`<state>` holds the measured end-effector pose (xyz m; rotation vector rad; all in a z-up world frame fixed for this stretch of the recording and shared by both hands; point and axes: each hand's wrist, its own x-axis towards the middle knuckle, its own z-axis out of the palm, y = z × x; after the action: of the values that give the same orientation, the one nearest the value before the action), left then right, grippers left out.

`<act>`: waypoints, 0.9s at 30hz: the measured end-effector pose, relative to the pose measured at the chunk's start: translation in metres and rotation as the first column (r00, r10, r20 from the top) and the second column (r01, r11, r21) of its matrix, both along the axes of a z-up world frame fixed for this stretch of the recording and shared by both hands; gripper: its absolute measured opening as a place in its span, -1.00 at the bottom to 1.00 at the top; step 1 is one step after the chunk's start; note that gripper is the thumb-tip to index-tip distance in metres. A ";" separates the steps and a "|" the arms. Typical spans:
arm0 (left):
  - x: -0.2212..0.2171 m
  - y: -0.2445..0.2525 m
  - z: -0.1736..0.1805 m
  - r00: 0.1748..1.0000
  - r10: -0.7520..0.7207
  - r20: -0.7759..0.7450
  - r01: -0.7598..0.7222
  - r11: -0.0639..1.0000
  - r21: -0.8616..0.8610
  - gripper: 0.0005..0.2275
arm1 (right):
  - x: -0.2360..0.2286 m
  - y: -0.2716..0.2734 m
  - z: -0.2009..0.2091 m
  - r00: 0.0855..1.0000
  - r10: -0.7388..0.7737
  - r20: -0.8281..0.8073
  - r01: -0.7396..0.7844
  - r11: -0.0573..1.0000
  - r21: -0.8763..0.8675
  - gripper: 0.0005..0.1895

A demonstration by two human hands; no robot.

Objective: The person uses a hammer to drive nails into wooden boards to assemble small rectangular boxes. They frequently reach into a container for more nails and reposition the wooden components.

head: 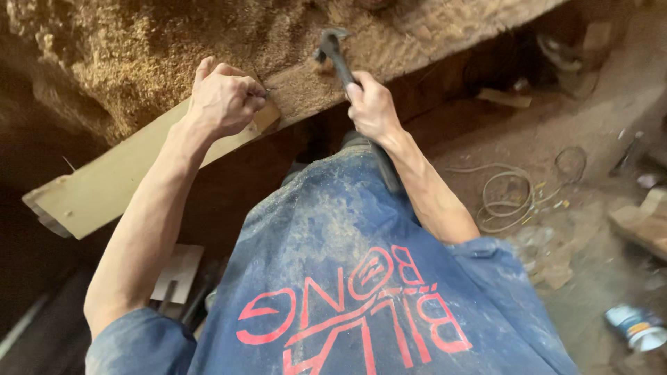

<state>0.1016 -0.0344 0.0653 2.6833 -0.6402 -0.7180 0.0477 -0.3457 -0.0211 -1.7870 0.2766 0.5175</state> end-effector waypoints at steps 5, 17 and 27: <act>0.005 -0.003 -0.012 0.991 -0.106 -0.080 0.111 0.992 0.060 -0.83 | -0.042 -0.018 0.081 0.921 -0.163 -0.355 0.301 0.875 0.378 -0.54; 0.010 0.005 -0.017 0.973 -0.153 -0.170 0.174 0.978 0.118 -0.83 | -0.072 0.002 0.096 0.878 -0.264 -0.400 0.464 0.675 0.574 -0.45; 0.008 0.011 -0.036 0.982 -0.154 -0.108 0.157 0.987 0.025 -0.87 | -0.061 0.042 0.101 0.843 -0.288 -0.455 0.511 0.692 0.510 -0.56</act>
<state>0.1097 -0.0232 0.0295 2.6251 -0.8241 -0.9126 -0.0129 -0.3036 0.0804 -0.9353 0.6553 0.5158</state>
